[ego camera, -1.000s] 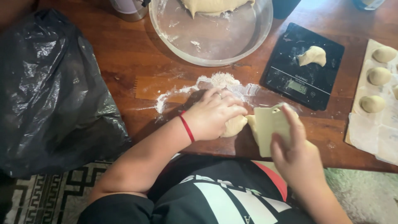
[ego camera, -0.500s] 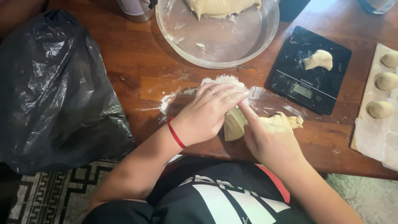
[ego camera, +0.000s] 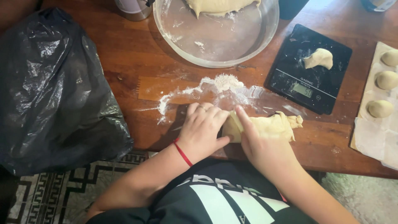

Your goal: Cutting, weighing, and shaping dough into small balls on a wooden table using a scraper and a digital scale

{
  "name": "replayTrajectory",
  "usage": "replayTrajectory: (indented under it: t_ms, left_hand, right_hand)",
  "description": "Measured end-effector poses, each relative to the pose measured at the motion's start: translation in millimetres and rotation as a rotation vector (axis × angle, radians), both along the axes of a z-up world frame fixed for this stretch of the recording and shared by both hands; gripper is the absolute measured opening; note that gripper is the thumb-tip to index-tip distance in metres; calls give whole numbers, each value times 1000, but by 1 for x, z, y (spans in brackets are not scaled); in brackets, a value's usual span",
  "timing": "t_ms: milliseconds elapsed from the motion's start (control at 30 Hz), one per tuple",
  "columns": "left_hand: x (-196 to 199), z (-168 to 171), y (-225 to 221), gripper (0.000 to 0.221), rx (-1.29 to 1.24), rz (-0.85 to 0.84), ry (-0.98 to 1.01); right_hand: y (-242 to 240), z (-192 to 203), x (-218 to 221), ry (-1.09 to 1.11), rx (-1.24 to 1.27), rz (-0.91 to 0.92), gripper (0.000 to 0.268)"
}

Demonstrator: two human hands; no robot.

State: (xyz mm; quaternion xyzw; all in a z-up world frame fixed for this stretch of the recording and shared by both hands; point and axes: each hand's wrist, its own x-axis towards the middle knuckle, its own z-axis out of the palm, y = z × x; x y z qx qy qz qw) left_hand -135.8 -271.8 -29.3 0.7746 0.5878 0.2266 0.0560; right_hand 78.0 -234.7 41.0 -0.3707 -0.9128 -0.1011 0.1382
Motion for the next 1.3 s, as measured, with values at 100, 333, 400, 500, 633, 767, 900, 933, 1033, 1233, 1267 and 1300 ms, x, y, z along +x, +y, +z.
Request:
replayTrajectory:
  t_ms: [100,333,400,500,633,767,900,933,1033,1233,1267,1300]
  left_hand:
    - [-1,8,-4,42,-21,-13,-61]
    - [-27,61,0,22,-123,139,-85]
    - [-28,59,-1,19,-37,148,-90]
    - [-17,64,5,31,29,94,-80]
    - [11,51,20,72,67,-267,23]
    - [24,25,38,38,240,-329,43]
    - [17,47,45,12,207,-196,136]
    - [13,52,46,11,177,-150,174]
    - [7,59,42,28,121,-129,261]
    - [41,55,35,90,86,-110,226]
    - [52,50,34,90,84,-112,226]
    - [62,45,34,98,52,-98,212]
  right_hand:
    - [-10,-16,22,18,-97,-43,76]
    - [-30,32,73,413,-638,-476,79]
    - [-36,49,77,466,-656,-614,80]
    - [-38,57,87,514,-665,-761,81]
    - [-38,50,94,424,-704,-807,84]
    - [-33,27,102,253,-638,-673,86]
    - [-23,17,95,136,-504,-494,78]
    - [-19,14,93,100,-460,-441,76]
    - [-9,11,83,72,-376,-350,72]
    - [4,-13,72,-16,-258,-283,65]
    - [5,-16,69,-16,-260,-285,65]
    - [7,-18,67,-25,-284,-308,72]
